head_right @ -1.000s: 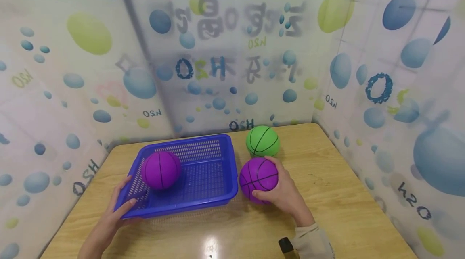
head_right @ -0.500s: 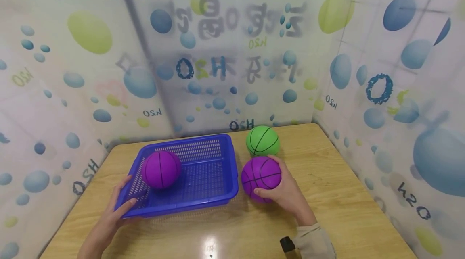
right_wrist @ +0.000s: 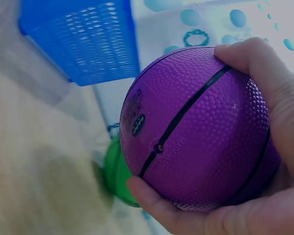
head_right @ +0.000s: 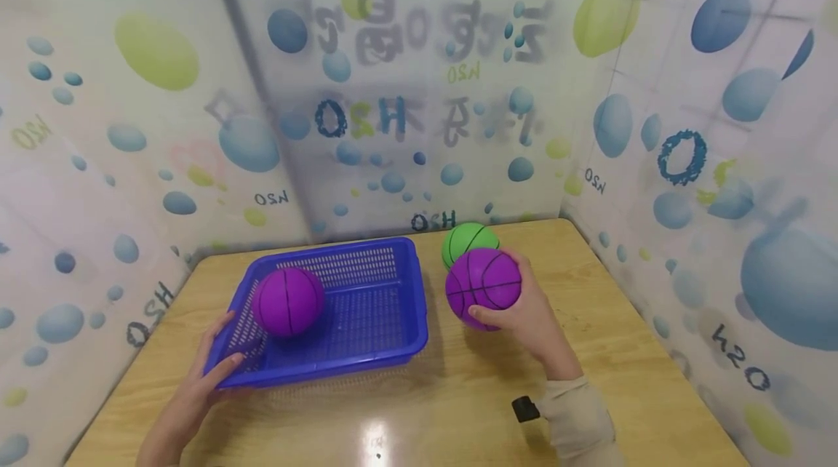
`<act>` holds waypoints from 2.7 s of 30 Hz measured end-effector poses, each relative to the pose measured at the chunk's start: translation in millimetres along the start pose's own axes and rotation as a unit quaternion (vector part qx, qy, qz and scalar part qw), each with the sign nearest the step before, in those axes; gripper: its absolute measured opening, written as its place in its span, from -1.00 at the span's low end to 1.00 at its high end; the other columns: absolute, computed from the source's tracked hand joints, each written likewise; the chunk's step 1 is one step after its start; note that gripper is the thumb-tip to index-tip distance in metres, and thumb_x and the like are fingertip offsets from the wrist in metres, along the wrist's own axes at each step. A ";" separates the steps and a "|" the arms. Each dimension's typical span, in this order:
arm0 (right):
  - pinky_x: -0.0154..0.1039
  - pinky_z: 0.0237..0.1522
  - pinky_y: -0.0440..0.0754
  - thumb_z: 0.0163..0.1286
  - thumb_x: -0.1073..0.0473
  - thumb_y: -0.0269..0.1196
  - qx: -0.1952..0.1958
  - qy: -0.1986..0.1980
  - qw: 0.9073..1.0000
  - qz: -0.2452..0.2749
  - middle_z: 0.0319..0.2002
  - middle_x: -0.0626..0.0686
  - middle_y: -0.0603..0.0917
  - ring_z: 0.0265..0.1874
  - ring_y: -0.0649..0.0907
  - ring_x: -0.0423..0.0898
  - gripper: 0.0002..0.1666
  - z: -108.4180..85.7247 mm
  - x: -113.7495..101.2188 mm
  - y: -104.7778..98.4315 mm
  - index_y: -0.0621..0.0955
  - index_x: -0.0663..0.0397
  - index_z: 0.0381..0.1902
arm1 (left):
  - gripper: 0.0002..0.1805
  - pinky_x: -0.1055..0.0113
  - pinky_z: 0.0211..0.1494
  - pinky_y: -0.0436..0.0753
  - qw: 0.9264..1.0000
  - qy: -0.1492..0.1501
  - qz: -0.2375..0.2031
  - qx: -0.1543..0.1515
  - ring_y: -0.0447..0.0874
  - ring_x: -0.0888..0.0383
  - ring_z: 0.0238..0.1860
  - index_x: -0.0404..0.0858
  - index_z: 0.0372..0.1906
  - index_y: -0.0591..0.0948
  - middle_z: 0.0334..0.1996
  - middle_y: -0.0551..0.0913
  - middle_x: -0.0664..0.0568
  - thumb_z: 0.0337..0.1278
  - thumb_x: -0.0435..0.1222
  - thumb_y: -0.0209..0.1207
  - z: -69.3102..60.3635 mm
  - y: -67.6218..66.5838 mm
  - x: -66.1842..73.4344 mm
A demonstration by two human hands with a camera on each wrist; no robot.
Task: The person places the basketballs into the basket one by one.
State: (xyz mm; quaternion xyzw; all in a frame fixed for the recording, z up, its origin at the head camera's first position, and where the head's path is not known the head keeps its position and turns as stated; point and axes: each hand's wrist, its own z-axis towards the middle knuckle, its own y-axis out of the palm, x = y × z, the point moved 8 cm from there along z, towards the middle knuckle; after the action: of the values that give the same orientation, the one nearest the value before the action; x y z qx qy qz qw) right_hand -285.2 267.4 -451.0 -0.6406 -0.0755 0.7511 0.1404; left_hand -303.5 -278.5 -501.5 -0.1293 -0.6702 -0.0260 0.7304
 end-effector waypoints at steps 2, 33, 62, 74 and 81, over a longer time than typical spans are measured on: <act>0.34 0.31 0.72 0.25 0.14 0.71 0.004 -0.007 1.000 -0.001 0.64 0.31 0.26 0.50 0.47 0.48 0.39 4.1 -6.8 -6.0 0.08 -0.26 0.79 | -0.17 -0.05 0.01 0.90 1.000 0.001 -0.001 -0.001 0.04 -0.70 0.56 0.11 0.85 -0.09 0.80 -0.39 -0.28 0.78 -0.32 0.00 0.6 -0.4 1.6; 0.31 0.31 0.70 0.21 0.20 0.73 -0.005 -0.064 0.998 0.004 0.69 0.25 0.21 0.53 0.46 0.40 0.46 35.5 -68.7 -8.8 0.06 -0.42 0.81 | -0.16 0.02 0.02 0.90 1.000 0.000 -0.010 -0.002 -0.04 -0.67 0.60 0.05 0.84 -0.10 0.80 -0.45 -0.26 0.77 -0.32 0.02 -0.5 1.4 2.2; 0.18 0.18 0.84 0.10 0.12 0.79 -0.074 -0.108 0.991 0.026 0.61 0.14 0.35 0.41 0.60 0.33 0.42 46.5 -105.3 62.0 0.19 -0.60 0.72 | -0.17 -0.02 0.01 0.90 1.000 -0.006 0.001 0.005 0.02 -0.67 0.58 0.06 0.85 -0.09 0.80 -0.41 -0.28 0.77 -0.31 0.01 -2.7 0.4 3.5; 0.18 0.22 0.82 0.07 0.18 0.79 -0.118 -0.152 0.981 0.034 0.64 0.10 0.30 0.45 0.57 0.33 0.46 44.5 -141.3 93.3 0.19 -0.55 0.74 | -0.16 -0.02 0.02 0.91 1.000 -0.001 -0.006 0.000 -0.05 -0.66 0.61 0.08 0.85 -0.10 0.80 -0.44 -0.23 0.77 -0.32 0.03 -2.7 0.6 1.6; 0.13 0.25 0.81 0.04 0.27 0.78 -0.155 -0.184 0.969 0.064 0.67 -0.04 0.27 0.48 0.56 0.24 0.47 39.6 -146.1 107.1 0.21 -0.62 0.71 | -0.15 -0.03 0.04 0.91 1.000 -0.007 -0.009 -0.004 -0.09 -0.64 0.63 0.11 0.85 -0.11 0.80 -0.47 -0.21 0.77 -0.30 0.03 -1.6 0.7 -1.0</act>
State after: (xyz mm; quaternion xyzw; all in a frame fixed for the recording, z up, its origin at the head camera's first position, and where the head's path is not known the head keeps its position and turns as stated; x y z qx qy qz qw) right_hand -315.9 123.4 -338.2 -0.5092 -0.1747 0.8424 -0.0249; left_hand -302.0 -278.3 -502.6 -0.1258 -0.6763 -0.0342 0.7250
